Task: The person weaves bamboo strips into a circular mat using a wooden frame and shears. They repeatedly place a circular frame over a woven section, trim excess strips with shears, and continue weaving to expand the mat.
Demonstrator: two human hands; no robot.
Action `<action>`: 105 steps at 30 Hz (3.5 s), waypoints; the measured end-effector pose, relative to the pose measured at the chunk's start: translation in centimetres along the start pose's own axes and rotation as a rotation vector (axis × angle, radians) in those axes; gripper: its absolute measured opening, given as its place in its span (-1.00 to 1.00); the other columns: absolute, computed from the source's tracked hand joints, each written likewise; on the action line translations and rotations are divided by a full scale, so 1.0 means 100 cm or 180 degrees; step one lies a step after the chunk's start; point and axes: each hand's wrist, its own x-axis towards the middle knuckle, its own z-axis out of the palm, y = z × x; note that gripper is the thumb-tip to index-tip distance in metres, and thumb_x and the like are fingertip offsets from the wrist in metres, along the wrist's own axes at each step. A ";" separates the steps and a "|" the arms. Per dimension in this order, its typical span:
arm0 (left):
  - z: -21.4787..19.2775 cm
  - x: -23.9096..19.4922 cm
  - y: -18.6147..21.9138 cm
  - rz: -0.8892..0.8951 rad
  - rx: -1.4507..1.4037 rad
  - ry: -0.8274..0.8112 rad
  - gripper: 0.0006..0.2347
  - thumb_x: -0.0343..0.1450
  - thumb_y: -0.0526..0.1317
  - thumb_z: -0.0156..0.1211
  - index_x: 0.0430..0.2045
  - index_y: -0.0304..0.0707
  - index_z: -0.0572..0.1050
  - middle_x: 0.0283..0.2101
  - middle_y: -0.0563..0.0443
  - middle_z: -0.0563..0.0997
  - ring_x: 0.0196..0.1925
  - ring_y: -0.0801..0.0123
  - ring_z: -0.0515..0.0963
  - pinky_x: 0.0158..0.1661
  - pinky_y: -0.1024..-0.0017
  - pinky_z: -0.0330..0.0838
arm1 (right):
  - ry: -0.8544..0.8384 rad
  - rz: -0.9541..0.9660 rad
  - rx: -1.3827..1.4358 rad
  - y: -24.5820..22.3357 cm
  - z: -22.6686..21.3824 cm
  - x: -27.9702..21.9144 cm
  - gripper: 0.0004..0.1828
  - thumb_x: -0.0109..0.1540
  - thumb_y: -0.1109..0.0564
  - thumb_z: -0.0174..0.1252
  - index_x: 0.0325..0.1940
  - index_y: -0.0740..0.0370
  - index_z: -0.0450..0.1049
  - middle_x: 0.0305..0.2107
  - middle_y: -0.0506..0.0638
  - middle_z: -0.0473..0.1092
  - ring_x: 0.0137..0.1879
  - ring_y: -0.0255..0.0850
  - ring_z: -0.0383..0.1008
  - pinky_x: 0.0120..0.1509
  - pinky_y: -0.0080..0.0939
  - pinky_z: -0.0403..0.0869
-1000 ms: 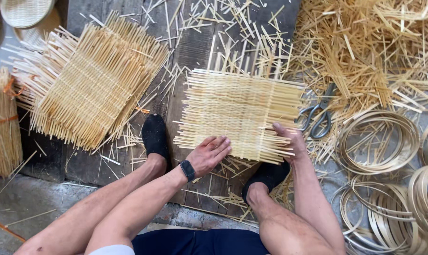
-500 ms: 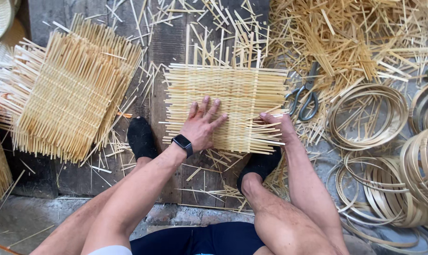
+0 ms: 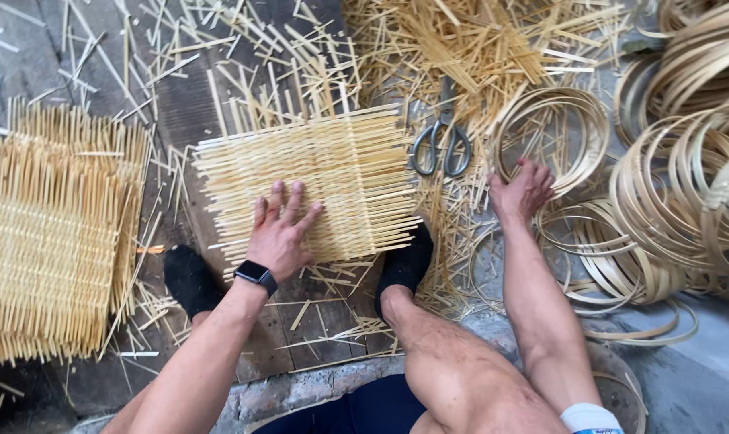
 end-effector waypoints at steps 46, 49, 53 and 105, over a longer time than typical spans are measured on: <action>-0.079 -0.081 -0.018 0.0229 -0.8133 0.2225 -0.71 0.48 -0.07 0.19 -0.64 -0.17 0.43 -0.72 0.19 0.34 -0.71 0.56 0.26 -0.68 0.54 0.13 | -0.3551 0.1117 0.6041 -0.244 -0.268 0.059 -0.50 0.35 -0.24 0.14 -0.22 0.29 0.57 -0.65 -0.17 0.18 -0.51 -0.34 0.21 -0.41 -0.31 0.26; -0.078 -0.080 -0.027 -0.0012 -0.7888 0.1762 -0.75 0.46 -0.11 0.13 -0.62 -0.21 0.45 -0.70 0.15 0.36 -0.70 0.53 0.28 -0.67 0.55 0.14 | -0.3607 0.1148 0.6343 -0.240 -0.253 0.054 -0.52 0.37 -0.22 0.16 -0.36 0.24 0.49 -0.71 -0.18 0.10 -0.58 -0.37 0.13 -0.51 -0.33 0.17; -0.074 -0.075 -0.038 -0.0079 -0.7635 0.1224 -0.71 0.50 -0.12 0.18 -0.66 -0.19 0.43 -0.74 0.22 0.28 -0.73 0.60 0.20 -0.72 0.59 0.08 | -0.3598 0.1211 0.6299 -0.238 -0.240 0.050 -0.48 0.40 -0.15 0.18 -0.56 0.12 0.31 -0.76 -0.20 0.05 -0.68 -0.41 0.03 -0.64 -0.37 0.08; 0.048 0.012 -0.092 -0.2184 -0.3597 0.1931 -0.77 0.17 -0.43 0.52 -0.33 -0.28 0.71 -0.39 -0.03 0.75 -0.38 0.45 0.73 -0.27 0.55 0.63 | -0.1686 0.0598 0.2537 -0.247 -0.073 -0.017 -0.84 0.15 0.14 0.37 -0.24 0.24 0.67 -0.45 0.09 0.59 -0.34 -0.18 0.61 -0.13 -0.19 0.54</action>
